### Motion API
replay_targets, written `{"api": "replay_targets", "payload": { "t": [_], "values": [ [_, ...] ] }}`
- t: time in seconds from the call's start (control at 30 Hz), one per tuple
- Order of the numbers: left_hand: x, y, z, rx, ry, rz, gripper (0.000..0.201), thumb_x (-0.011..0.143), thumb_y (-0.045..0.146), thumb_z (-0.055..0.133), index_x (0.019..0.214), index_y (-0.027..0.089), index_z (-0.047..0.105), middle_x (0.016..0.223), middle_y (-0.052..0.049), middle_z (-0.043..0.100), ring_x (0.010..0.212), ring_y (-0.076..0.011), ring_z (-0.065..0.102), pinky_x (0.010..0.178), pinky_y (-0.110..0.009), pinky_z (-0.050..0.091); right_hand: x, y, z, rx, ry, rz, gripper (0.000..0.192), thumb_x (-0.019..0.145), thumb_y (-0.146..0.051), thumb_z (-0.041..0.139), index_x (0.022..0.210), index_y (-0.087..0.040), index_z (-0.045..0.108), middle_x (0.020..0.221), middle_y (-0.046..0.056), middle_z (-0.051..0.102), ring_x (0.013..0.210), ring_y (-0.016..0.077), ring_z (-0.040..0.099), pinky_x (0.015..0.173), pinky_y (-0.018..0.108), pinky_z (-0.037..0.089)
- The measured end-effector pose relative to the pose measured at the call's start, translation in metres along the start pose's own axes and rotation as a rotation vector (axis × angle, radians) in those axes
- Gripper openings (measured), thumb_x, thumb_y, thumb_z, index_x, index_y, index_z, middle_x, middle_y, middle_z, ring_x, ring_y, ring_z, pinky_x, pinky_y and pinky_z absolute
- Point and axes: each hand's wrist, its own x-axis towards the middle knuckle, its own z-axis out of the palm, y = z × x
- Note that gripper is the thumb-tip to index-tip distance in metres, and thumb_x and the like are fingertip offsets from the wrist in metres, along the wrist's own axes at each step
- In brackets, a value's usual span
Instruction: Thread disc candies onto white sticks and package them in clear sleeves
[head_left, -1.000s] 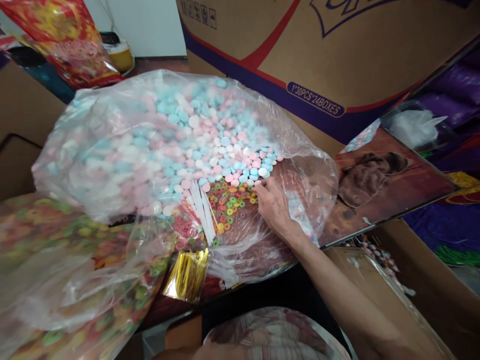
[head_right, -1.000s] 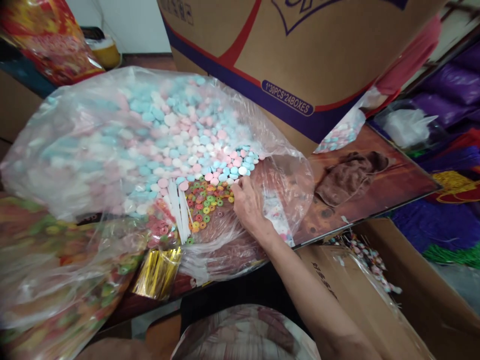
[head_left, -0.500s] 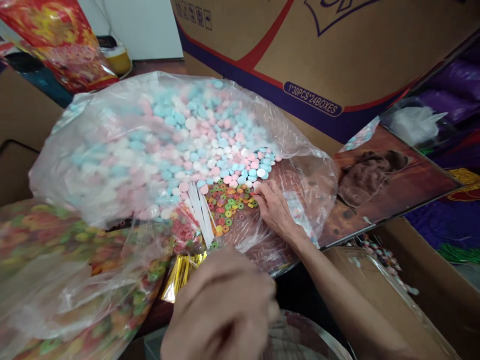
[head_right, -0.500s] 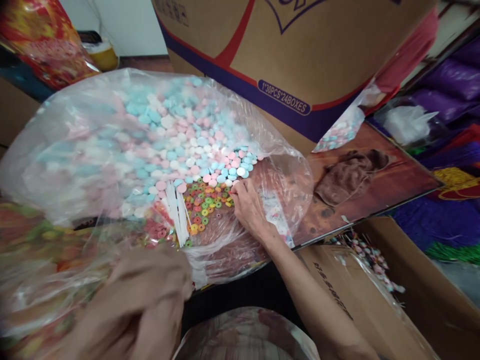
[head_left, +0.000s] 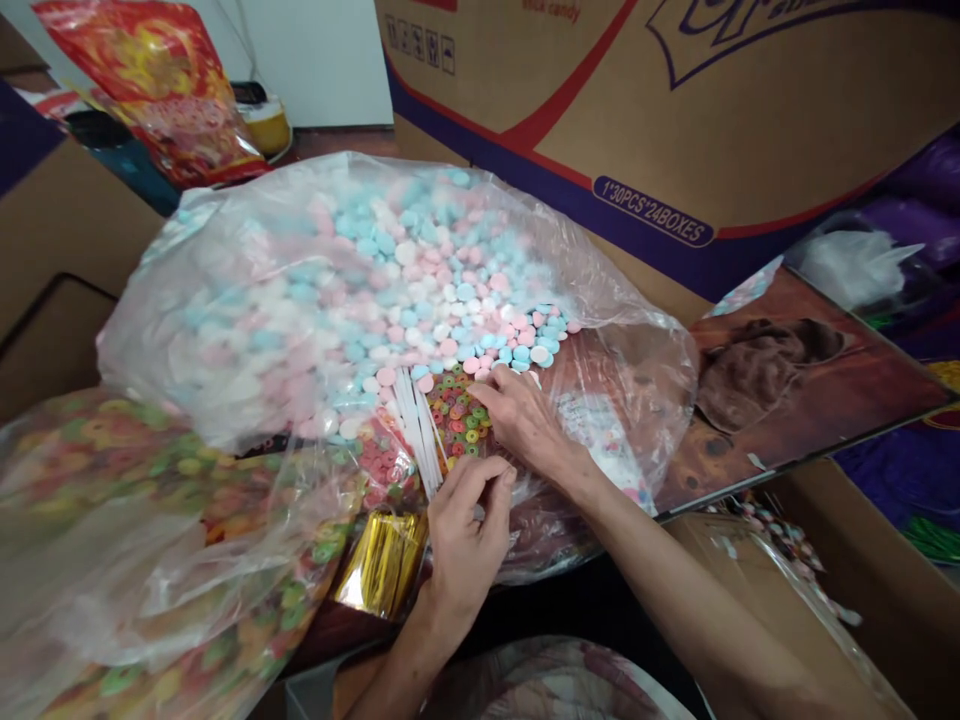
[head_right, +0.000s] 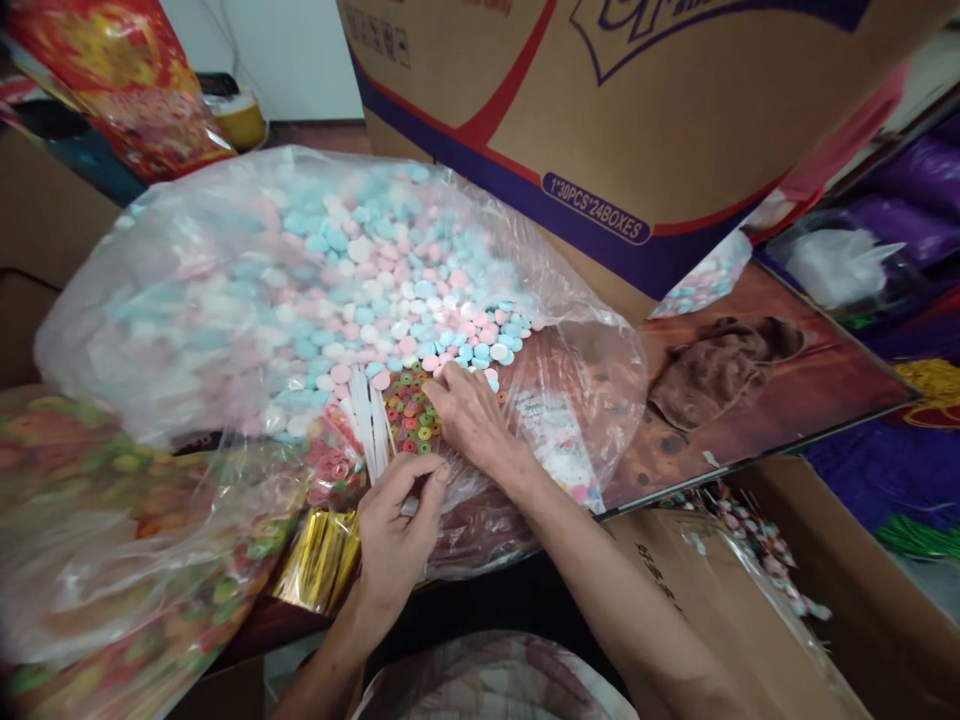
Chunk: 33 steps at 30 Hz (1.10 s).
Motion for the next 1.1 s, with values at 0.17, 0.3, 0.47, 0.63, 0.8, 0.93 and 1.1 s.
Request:
{"api": "replay_targets", "payload": {
  "t": [0.17,0.3,0.47,0.63,0.8,0.93,1.1],
  "values": [
    [0.001,-0.002,0.001,-0.026,0.026,-0.007,0.011,0.091,0.01,0.06,0.091,0.019,0.066,0.079,0.0,0.066,0.072,-0.0108,0.062,0.067,-0.022,0.05,-0.026,0.008,-0.005,0.298,0.178,0.102,0.018,0.098,-0.019,0.054,0.103,-0.019,0.071,0.091,0.007,0.062,0.083,0.021,0.059,0.077,0.033,0.045],
    [0.0,-0.003,0.0,-0.027,0.032,-0.026,0.011,0.09,0.01,0.061,0.091,0.019,0.066,0.08,0.0,0.066,0.074,-0.0102,0.062,0.07,-0.021,0.049,-0.033,0.01,-0.006,0.493,0.275,0.281,0.008,0.09,-0.022,0.066,0.082,-0.019,0.067,0.08,0.002,0.06,0.075,0.0178,0.058,0.071,0.03,0.045],
    [-0.002,-0.004,-0.003,-0.013,0.041,-0.087,0.01,0.091,0.012,0.061,0.089,0.019,0.066,0.079,0.001,0.065,0.072,-0.0094,0.061,0.068,-0.019,0.048,-0.027,0.007,-0.004,0.617,0.26,0.374,0.012,0.089,-0.025,0.066,0.078,-0.019,0.069,0.077,0.001,0.066,0.072,0.0171,0.06,0.07,0.029,0.045],
    [-0.002,-0.006,-0.003,-0.021,0.052,-0.124,0.009,0.091,0.014,0.061,0.087,0.019,0.067,0.076,0.002,0.063,0.07,-0.0096,0.059,0.066,-0.02,0.047,-0.027,0.006,-0.005,0.633,0.222,0.406,0.018,0.093,-0.026,0.059,0.085,-0.02,0.073,0.086,0.004,0.073,0.08,0.0187,0.065,0.076,0.031,0.048],
    [-0.003,-0.008,-0.002,-0.032,0.044,-0.16,0.009,0.092,0.016,0.06,0.088,0.019,0.068,0.077,0.001,0.064,0.07,-0.0107,0.059,0.068,-0.022,0.048,-0.03,0.006,-0.008,0.575,0.184,0.416,0.026,0.096,-0.029,0.051,0.092,-0.02,0.075,0.091,0.007,0.073,0.085,0.021,0.066,0.079,0.033,0.049],
    [-0.003,-0.009,-0.002,-0.031,0.055,-0.169,0.008,0.092,0.017,0.061,0.088,0.019,0.068,0.077,0.001,0.064,0.07,-0.0107,0.059,0.068,-0.022,0.047,-0.034,0.007,-0.01,0.656,0.245,0.414,0.028,0.094,-0.023,0.048,0.103,-0.02,0.074,0.104,0.009,0.073,0.095,0.0224,0.067,0.088,0.037,0.05],
    [-0.003,-0.01,-0.002,-0.018,0.055,-0.173,0.007,0.091,0.018,0.062,0.089,0.019,0.068,0.077,0.002,0.064,0.07,-0.0099,0.059,0.067,-0.021,0.047,-0.04,0.007,-0.01,0.992,0.261,0.555,0.028,0.085,-0.025,0.06,0.111,-0.018,0.068,0.089,0.005,0.075,0.077,0.018,0.068,0.073,0.031,0.054]
  ]
}}
